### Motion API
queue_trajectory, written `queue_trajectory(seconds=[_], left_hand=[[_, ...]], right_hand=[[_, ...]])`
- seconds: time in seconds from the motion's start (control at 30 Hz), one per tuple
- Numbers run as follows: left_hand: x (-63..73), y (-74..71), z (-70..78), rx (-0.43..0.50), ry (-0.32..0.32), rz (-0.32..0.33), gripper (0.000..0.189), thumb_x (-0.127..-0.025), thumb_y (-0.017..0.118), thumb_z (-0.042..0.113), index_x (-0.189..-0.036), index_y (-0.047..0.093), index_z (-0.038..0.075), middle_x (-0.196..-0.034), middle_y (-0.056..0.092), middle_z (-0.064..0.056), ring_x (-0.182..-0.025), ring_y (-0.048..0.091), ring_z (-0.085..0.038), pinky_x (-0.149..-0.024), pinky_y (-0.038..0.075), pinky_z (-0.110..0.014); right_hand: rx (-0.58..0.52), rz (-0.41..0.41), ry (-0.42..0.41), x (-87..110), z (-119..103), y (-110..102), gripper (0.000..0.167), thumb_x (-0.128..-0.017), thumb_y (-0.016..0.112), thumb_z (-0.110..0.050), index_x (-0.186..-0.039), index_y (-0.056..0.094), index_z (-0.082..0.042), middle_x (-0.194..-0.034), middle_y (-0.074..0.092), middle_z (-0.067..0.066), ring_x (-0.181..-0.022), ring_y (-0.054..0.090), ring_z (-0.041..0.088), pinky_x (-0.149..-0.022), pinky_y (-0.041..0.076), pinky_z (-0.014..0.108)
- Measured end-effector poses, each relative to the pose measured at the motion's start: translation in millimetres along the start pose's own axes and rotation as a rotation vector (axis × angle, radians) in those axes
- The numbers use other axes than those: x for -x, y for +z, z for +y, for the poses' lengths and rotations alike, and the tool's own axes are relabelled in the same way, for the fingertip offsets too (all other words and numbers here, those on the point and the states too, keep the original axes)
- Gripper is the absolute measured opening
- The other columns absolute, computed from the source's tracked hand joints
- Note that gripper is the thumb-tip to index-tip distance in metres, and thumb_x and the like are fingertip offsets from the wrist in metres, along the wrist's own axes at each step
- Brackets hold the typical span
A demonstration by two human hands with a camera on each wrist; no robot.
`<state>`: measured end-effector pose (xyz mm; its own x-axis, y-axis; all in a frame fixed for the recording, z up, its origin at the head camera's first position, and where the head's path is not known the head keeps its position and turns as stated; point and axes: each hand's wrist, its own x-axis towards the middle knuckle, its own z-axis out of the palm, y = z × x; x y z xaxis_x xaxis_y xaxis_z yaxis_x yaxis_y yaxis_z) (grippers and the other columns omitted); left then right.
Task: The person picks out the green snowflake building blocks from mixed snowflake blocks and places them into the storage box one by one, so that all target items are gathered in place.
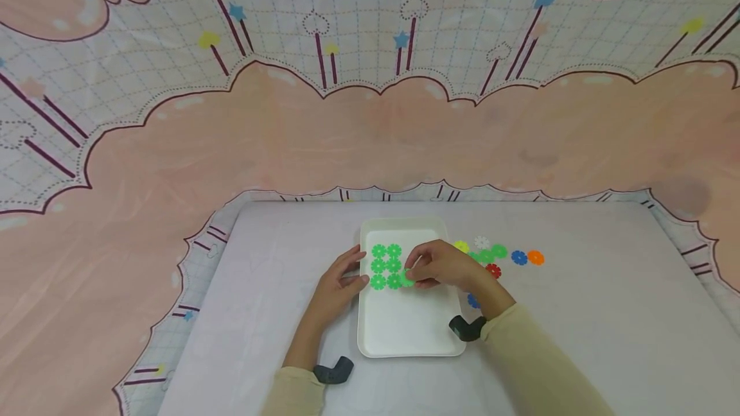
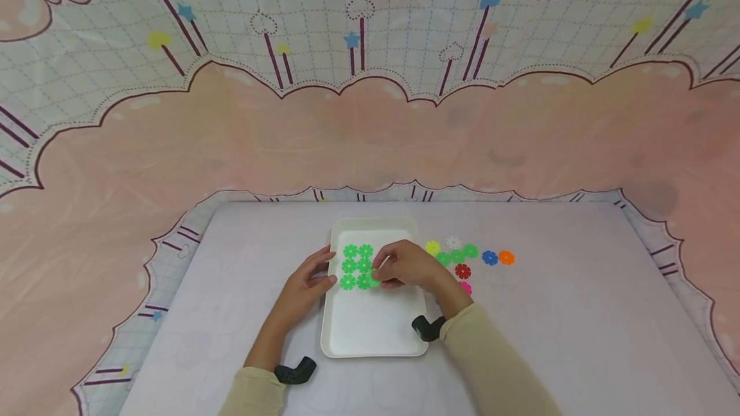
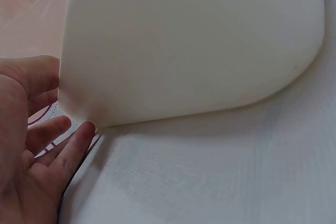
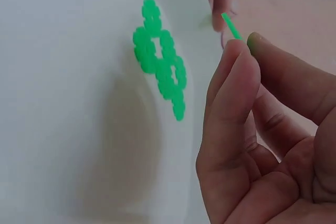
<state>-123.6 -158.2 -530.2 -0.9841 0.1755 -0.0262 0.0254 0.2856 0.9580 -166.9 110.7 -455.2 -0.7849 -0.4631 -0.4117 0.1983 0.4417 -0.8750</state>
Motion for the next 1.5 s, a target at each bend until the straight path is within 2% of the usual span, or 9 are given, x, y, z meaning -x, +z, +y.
queue_trajectory(seconds=[0.17,0.33,0.53,0.6,1.0,1.5], left_hand=[[0.0,0.4,0.3,-0.002,0.012,0.0,0.051,-0.095,0.072,0.018,-0.144,0.058,0.016,-0.161,0.042,0.006,-0.138,0.053,-0.025,-0.104,0.055,-0.025],[0.1,0.6,0.9,-0.01,0.047,0.001,0.051,-0.096,0.071,0.018,-0.144,0.057,0.011,-0.162,0.041,-0.001,-0.138,0.053,-0.03,-0.105,0.056,-0.03],[0.5,0.5,1.4,-0.005,0.022,0.001,0.05,-0.096,0.072,0.019,-0.144,0.058,0.014,-0.161,0.042,0.004,-0.138,0.054,-0.025,-0.104,0.056,-0.027],[0.5,0.5,1.0,0.001,0.03,0.0,0.05,-0.096,0.072,0.018,-0.144,0.058,0.013,-0.161,0.042,0.002,-0.137,0.054,-0.027,-0.104,0.056,-0.028],[0.2,-0.4,0.2,0.015,-0.002,-0.008,0.05,-0.095,0.072,0.016,-0.143,0.058,0.015,-0.16,0.042,0.007,-0.137,0.054,-0.023,-0.103,0.055,-0.021],[0.5,-1.1,-0.2,0.02,0.001,-0.016,0.051,-0.096,0.072,0.019,-0.145,0.057,0.015,-0.162,0.04,0.007,-0.138,0.053,-0.024,-0.104,0.054,-0.021]], right_hand=[[0.023,0.024,0.015,-9.7,-1,13,0.016,-0.086,0.082,-0.014,-0.094,0.072,-0.004,-0.077,0.069,0.005,-0.067,0.069,0.017,-0.065,0.061,0.026],[0.086,0.042,0.04,-14.9,-6,24,0.014,-0.083,0.084,-0.016,-0.087,0.073,-0.008,-0.072,0.071,0.003,-0.062,0.066,0.016,-0.059,0.057,0.024],[0.16,0.055,0.067,-20.6,-8,35,0.013,-0.08,0.087,-0.017,-0.082,0.075,-0.013,-0.064,0.068,0.001,-0.058,0.066,0.015,-0.055,0.053,0.022],[0.164,0.058,0.065,-22.9,-8,38,0.013,-0.078,0.088,-0.015,-0.081,0.076,-0.013,-0.062,0.066,0.0,-0.057,0.066,0.014,-0.054,0.052,0.021],[0.289,0.106,0.032,-33.3,-3,53,0.018,-0.072,0.093,-0.016,-0.073,0.075,-0.016,-0.057,0.064,-0.002,-0.052,0.064,0.012,-0.054,0.049,0.021],[0.44,0.131,0.056,-38.5,-4,61,0.022,-0.071,0.094,-0.022,-0.067,0.073,-0.02,-0.055,0.065,-0.002,-0.052,0.062,0.012,-0.054,0.043,0.023]])
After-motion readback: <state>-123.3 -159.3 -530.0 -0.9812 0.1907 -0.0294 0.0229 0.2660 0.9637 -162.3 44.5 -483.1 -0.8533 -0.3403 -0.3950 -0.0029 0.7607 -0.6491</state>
